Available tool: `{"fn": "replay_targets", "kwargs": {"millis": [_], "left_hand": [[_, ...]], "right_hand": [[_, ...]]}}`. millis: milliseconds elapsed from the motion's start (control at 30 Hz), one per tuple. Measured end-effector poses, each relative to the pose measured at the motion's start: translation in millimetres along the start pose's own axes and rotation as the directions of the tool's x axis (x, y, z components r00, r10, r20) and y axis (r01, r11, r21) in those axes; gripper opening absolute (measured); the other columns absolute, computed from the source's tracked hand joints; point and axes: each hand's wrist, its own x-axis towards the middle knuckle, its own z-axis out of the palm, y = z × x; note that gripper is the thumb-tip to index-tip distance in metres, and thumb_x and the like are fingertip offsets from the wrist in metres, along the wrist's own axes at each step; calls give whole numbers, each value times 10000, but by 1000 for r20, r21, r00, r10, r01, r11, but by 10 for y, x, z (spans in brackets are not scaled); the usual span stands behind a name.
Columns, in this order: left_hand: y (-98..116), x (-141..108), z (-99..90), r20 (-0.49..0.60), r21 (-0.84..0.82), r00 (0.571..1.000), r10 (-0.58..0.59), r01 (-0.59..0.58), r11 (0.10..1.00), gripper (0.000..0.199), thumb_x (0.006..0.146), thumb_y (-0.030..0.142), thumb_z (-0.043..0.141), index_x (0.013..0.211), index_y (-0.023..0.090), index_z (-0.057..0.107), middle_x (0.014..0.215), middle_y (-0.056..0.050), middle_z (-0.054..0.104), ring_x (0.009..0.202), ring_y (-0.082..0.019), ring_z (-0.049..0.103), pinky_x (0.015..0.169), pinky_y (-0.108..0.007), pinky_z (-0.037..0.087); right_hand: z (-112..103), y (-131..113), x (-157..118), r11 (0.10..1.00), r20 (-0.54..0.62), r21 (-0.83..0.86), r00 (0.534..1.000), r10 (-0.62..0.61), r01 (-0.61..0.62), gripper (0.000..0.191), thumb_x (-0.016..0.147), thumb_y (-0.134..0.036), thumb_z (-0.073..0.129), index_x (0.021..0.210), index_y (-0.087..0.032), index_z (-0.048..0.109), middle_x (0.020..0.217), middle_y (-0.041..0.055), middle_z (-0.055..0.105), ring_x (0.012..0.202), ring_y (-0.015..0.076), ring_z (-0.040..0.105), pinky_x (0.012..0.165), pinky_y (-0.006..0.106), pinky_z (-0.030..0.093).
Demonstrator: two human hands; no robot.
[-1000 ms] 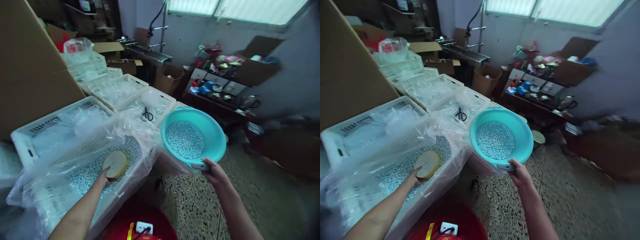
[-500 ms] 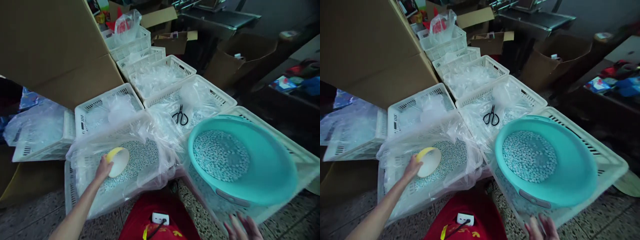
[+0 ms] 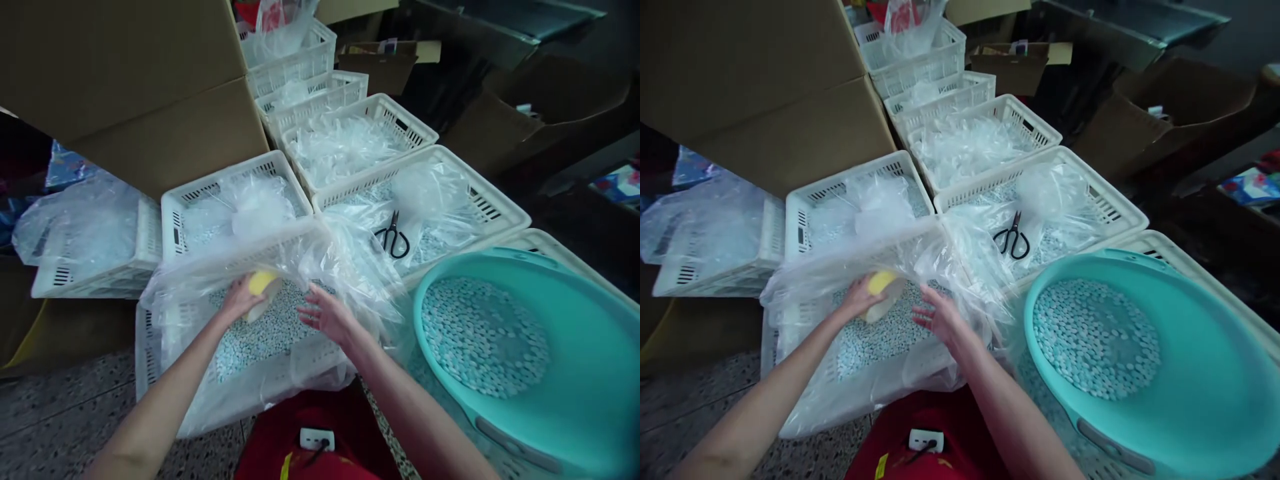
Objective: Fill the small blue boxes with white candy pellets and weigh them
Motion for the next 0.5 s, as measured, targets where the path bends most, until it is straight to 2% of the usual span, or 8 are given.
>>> {"fn": "replay_targets", "kwargs": {"millis": [33,133,233,300,367,433,500], "left_hand": [[-28,33,-127,-46,30,999,16,-14,999,852,621,510,683,1358,204,383,1260,-145,492,1173,-362,425,958,-429,337],[-63,12,-406,-163,63,985,48,-38,997,906,655,512,665,1402,167,287,1311,-151,455,1202,-336,409,978,-404,329],[-51,-181,-456,-222,85,973,58,-40,996,834,663,531,656,1354,175,354,1257,-131,486,1158,-323,429,970,-405,337],[-63,-359,-337,-259,137,964,67,-33,990,820,658,545,655,1337,179,379,1206,-137,488,1123,-325,433,956,-421,344],[-113,-504,-117,-333,199,942,39,29,980,830,661,546,651,1348,176,368,1201,-162,449,1128,-347,403,943,-450,343],[-175,-561,159,-456,209,888,-54,166,964,830,683,533,634,1364,160,340,1240,-199,375,1159,-381,353,923,-484,341],[-189,-519,441,-547,152,823,-156,281,948,828,706,491,620,1383,144,293,1290,-230,291,1183,-411,310,909,-511,337]], "right_hand": [[123,-41,177,999,-37,43,999,-1,2,426,617,-410,776,962,-228,605,907,23,642,765,179,606,680,354,499],[412,-201,497,978,-168,140,977,-132,156,326,641,-390,741,895,-250,594,943,-12,640,837,162,571,706,304,473],[602,-513,579,935,-78,225,961,-265,276,270,687,-416,690,889,-267,591,957,-22,641,912,181,560,752,317,476],[677,-771,591,907,-16,277,945,-326,317,223,731,-418,646,888,-272,586,967,-21,632,936,185,555,781,335,484],[704,-1001,606,884,-10,324,935,-353,337,162,784,-407,587,863,-267,570,975,-17,613,948,179,556,800,350,490],[693,-1157,617,867,21,348,922,-386,355,147,830,-404,532,848,-260,548,1003,-9,591,980,179,563,819,370,494],[656,-1220,597,859,93,330,892,-442,392,164,851,-414,514,868,-252,535,1048,3,568,1028,191,568,836,392,494]]}}
